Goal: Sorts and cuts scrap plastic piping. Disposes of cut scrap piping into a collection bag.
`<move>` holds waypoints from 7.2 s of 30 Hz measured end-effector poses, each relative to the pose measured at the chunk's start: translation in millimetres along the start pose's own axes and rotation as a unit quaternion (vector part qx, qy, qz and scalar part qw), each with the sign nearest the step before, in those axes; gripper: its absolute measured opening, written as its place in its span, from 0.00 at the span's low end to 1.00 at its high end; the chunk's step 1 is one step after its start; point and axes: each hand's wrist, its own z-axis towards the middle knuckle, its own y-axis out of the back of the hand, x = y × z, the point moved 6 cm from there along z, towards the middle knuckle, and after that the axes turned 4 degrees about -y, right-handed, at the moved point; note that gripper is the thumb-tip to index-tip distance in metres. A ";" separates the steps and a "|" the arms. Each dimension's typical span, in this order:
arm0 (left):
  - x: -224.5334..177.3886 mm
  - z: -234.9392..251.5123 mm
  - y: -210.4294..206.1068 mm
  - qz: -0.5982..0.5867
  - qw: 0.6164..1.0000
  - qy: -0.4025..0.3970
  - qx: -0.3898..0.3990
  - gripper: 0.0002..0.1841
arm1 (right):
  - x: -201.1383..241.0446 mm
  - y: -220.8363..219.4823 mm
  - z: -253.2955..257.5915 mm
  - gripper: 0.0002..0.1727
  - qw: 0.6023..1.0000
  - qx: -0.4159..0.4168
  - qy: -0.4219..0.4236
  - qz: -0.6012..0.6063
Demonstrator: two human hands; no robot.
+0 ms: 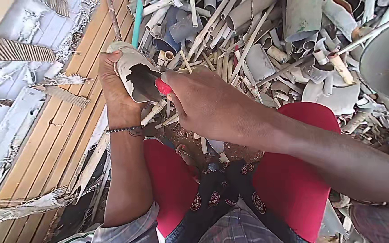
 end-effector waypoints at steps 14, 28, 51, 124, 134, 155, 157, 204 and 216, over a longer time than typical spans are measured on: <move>-14.1 11.9 28.6 0.020 0.996 -0.035 -0.074 0.12 | -5.4 -1.6 -29.1 0.22 0.987 -0.091 0.086 -0.101; -35.8 -5.4 32.4 0.014 0.991 -0.072 -0.114 0.11 | -8.4 -21.5 -44.4 0.32 0.962 -0.160 0.097 -0.202; -26.4 -19.0 24.7 0.198 0.960 -0.119 -0.159 0.72 | -46.3 -30.1 -3.2 0.27 0.940 0.032 -0.122 0.319; -73.9 -17.9 49.0 -0.047 0.977 -0.195 0.069 0.27 | 5.1 -4.5 -56.9 0.28 0.919 -0.255 0.087 -0.287; -79.0 -27.9 52.0 -0.176 0.940 -0.196 0.215 0.55 | -2.1 -14.7 -53.7 0.25 0.945 0.091 0.097 0.300; -52.9 -17.9 35.9 -0.130 0.974 -0.158 0.100 0.54 | 26.8 -13.1 -76.8 0.28 0.966 -0.160 0.128 -0.159; -58.4 -16.6 43.0 -0.175 0.964 -0.161 0.117 0.57 | 32.1 -18.5 -80.5 0.27 0.962 -0.150 0.116 -0.195; -63.0 -28.4 47.2 -0.123 0.955 -0.251 0.096 0.53 | 19.1 -52.6 -51.9 0.27 0.986 -0.098 0.137 -0.001; -72.0 -25.5 50.2 -0.010 0.958 -0.284 0.030 0.50 | 0.5 -37.4 -36.6 0.27 0.989 -0.009 0.106 0.101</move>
